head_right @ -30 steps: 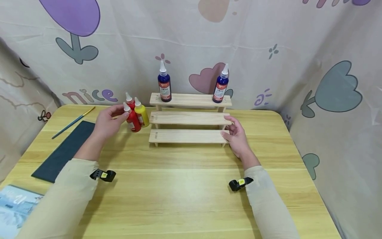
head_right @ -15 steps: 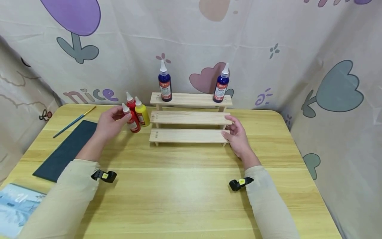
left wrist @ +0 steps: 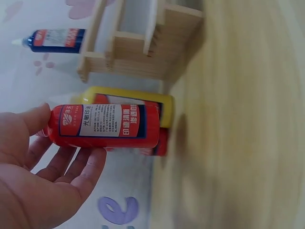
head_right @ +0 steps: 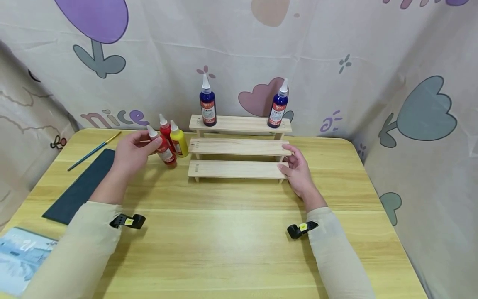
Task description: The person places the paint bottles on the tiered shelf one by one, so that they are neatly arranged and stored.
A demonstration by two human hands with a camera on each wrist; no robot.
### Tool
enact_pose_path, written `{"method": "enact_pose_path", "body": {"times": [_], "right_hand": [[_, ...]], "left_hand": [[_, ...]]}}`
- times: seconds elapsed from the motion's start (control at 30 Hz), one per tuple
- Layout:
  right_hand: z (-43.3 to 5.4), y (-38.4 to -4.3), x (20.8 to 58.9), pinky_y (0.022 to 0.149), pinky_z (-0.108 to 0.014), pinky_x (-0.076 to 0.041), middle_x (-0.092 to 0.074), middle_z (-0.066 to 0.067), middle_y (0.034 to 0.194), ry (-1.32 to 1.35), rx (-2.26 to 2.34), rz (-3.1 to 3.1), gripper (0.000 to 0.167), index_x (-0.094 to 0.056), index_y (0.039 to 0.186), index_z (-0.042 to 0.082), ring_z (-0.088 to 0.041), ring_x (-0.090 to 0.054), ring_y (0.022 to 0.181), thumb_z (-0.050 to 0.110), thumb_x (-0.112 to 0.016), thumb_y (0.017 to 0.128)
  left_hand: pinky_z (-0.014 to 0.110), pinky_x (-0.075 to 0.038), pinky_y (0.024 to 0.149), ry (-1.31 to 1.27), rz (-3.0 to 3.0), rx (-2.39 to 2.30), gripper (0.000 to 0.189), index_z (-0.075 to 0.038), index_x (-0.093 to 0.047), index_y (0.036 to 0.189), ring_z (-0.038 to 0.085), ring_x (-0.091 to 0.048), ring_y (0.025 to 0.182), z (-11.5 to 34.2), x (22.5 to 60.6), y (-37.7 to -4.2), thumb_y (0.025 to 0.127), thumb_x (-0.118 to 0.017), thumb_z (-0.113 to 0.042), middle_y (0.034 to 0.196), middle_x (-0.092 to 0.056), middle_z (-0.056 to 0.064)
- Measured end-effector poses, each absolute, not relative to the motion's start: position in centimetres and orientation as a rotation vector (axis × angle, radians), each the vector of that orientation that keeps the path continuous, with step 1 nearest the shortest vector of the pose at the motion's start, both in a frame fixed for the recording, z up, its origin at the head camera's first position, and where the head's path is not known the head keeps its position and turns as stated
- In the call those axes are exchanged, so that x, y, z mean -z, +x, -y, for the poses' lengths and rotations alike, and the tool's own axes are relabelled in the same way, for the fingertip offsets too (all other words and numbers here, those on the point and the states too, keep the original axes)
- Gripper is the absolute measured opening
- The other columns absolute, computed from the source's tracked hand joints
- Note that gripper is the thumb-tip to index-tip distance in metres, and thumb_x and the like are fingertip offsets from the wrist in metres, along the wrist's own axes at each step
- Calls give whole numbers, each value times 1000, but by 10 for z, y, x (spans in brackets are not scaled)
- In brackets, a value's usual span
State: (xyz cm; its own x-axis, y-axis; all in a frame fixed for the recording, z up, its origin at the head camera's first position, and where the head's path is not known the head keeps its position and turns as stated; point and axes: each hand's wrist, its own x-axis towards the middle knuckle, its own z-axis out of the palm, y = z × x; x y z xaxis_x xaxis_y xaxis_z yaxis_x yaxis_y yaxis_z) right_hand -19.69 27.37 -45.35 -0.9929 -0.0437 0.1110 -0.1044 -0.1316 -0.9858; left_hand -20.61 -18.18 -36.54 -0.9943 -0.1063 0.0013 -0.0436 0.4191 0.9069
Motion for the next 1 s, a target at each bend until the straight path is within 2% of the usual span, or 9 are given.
{"method": "enact_pose_path", "body": {"times": [0.2, 0.5, 0.67, 0.87, 1.0], "right_hand": [[-274, -197, 453, 82, -29, -55, -58, -10, 123, 169, -2324, 2048, 65, -50, 142, 14, -37, -49, 116, -23, -54, 90], [-274, -197, 453, 77, -26, -56, -59, -8, 123, 178, -2348, 2025, 66, -50, 141, 14, -23, -55, 107, -25, -53, 88], [-274, -197, 454, 77, -26, -56, -60, -9, 122, 180, -2343, 2019, 66, -50, 142, 12, -26, -53, 108, -26, -53, 88], [-274, -196, 454, 76, -27, -56, -60, -9, 120, 168, -2346, 2018, 66, -50, 142, 12, -34, -51, 111, -26, -53, 87], [-274, -197, 454, 77, -27, -56, -60, -9, 121, 172, -2347, 2024, 67, -50, 142, 14, -32, -52, 111, -26, -53, 88]], "left_hand": [[42, -49, 97, 102, 2551, 1685, 51, -10, -60, 136, 26, -54, 118, 173, 344, -198, 95, -69, -39, 130, -57, 10], [38, -50, 92, -38, 2468, 1694, 44, -8, -64, 130, 23, -55, 111, 153, 321, -195, 95, -70, -34, 124, -60, 9], [41, -48, 94, -72, 2437, 1747, 42, -9, -64, 131, 23, -55, 112, 138, 312, -203, 96, -70, -31, 125, -61, 7], [39, -49, 93, -114, 2466, 1767, 39, -12, -64, 131, 22, -55, 111, 122, 306, -213, 96, -69, -29, 124, -61, 5], [38, -49, 95, -152, 2501, 1763, 39, -13, -64, 133, 21, -55, 112, 114, 304, -221, 97, -69, -28, 124, -62, 5]]}}
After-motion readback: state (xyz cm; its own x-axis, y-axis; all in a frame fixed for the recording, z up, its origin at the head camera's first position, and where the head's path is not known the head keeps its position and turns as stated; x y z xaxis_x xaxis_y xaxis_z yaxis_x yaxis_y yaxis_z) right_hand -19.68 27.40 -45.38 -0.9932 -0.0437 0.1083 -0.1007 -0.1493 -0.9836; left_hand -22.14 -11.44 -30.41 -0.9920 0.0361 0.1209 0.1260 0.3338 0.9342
